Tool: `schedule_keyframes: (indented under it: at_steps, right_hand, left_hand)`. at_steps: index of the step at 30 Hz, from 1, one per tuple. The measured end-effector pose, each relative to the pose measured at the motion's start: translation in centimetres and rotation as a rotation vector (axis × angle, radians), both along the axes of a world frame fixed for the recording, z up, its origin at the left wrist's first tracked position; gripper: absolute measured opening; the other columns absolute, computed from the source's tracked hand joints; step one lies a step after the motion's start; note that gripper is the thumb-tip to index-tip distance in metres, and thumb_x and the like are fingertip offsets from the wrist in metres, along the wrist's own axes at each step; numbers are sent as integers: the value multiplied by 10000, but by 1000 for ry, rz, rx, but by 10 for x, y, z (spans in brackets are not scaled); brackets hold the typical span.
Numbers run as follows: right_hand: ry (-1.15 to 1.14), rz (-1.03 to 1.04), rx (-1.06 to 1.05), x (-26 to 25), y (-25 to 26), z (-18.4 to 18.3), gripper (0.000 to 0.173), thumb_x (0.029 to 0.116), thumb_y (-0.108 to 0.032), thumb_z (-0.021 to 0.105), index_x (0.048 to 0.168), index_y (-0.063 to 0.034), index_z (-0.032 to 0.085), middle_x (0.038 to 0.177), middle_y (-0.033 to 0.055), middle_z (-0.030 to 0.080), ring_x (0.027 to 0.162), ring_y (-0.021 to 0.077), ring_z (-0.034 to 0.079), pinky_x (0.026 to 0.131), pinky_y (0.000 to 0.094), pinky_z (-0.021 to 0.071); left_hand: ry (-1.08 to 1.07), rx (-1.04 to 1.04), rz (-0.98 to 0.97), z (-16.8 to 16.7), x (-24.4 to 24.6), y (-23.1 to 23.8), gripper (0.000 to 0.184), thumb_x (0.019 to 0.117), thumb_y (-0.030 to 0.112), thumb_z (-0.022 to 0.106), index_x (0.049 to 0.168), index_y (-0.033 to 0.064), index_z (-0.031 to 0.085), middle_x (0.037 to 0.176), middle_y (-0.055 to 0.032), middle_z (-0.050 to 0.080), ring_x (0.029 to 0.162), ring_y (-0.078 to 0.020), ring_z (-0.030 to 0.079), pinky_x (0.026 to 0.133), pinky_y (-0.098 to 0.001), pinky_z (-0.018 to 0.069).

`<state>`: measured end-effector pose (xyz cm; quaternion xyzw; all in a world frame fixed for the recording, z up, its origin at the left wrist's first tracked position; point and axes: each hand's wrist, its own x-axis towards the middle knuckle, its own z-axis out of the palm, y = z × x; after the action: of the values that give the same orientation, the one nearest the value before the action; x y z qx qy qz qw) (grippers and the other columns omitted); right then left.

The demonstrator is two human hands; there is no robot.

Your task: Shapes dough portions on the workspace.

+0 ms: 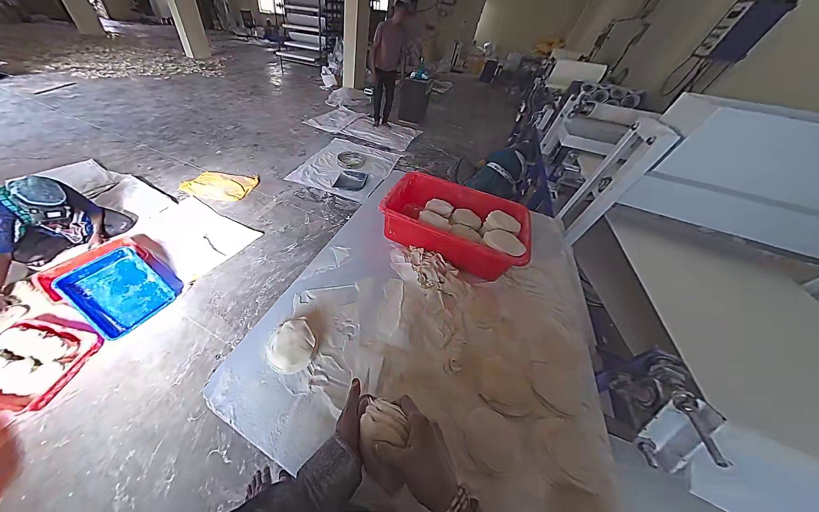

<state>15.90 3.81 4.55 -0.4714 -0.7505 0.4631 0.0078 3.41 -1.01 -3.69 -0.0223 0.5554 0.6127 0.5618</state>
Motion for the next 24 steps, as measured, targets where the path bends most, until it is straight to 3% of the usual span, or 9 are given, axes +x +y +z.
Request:
schedule_keyframes:
  at_steps: [2, 4, 6, 8, 11, 14, 17, 20, 24]
  right_hand:
    - [274, -171, -45, 3, -4, -17, 699, 645, -417, 843, 1219, -66, 649, 1010, 85, 727, 943, 198, 708, 842, 432, 572]
    - [458, -296, -156, -2, 3, -34, 684, 638, -409, 830, 1185, -36, 657, 983, 75, 732, 901, 157, 716, 815, 374, 598]
    - [480, -335, -284, -6, 7, -42, 586, 739, -310, 794, 1205, 7, 632, 999, 114, 713, 898, 176, 700, 809, 366, 587]
    - [469, -337, -394, -16, 8, -52, 455, 858, -221, 742, 1216, 24, 609, 1005, 139, 699, 873, 186, 697, 766, 354, 595]
    - [450, -272, -474, -42, 6, -67, 416, 929, -195, 696, 1259, 28, 579, 1060, 148, 673, 914, 181, 683, 789, 341, 589]
    - [239, -63, -331, -64, 7, -94, 565, 931, -280, 718, 1373, 27, 547, 1283, 224, 627, 1175, 291, 622, 1029, 460, 488]
    - [106, 69, -176, -59, 10, -78, 515, 985, -293, 652, 1403, -13, 541, 1278, 188, 645, 1162, 284, 639, 1028, 457, 491]
    - [64, -86, 75, -16, 21, -46, 432, 1022, -275, 597, 1378, -30, 587, 1300, 160, 643, 1159, 258, 638, 986, 395, 512]
    - [-299, -462, 413, 75, 42, -28, 477, 1026, -319, 580, 1376, 5, 585, 1310, 232, 627, 1243, 391, 581, 1050, 500, 462]
  left_hand:
    - [10, 4, -23, 10, -10, 1, 673, 1080, 566, 228, 1002, 40, 640, 851, -113, 673, 798, -208, 659, 760, -422, 552]
    - [4, -13, -64, 19, -22, 2, 666, 1079, 557, 287, 1213, -5, 617, 1060, -186, 667, 968, -263, 645, 875, -475, 523]
    - [17, -13, -107, 18, -32, -7, 594, 1086, 494, 346, 1312, -11, 562, 1161, -207, 639, 1046, -281, 625, 919, -483, 512]
    - [85, -5, -153, 11, -45, -20, 439, 1089, 363, 423, 1265, -7, 580, 1079, -161, 653, 952, -228, 640, 847, -426, 538]
    - [242, -12, -234, 6, -76, -38, 323, 1024, 173, 584, 1288, -12, 556, 1065, -145, 666, 893, -190, 670, 794, -379, 582]
    - [531, -127, -358, -14, -104, -51, 492, 926, 138, 705, 1347, -37, 520, 1182, -204, 637, 997, -222, 656, 878, -397, 560]
    - [723, -204, -375, -25, -115, -57, 535, 903, 168, 729, 1351, -40, 525, 1226, -236, 623, 1052, -265, 646, 921, -443, 537]
    - [842, -202, -349, -26, -117, -63, 581, 892, 138, 732, 1382, -57, 488, 1272, -268, 601, 1085, -306, 634, 926, -465, 525]
    - [975, -185, -363, -30, -120, -66, 695, 859, 131, 752, 1437, -79, 428, 1351, -301, 558, 1180, -389, 601, 978, -521, 494]
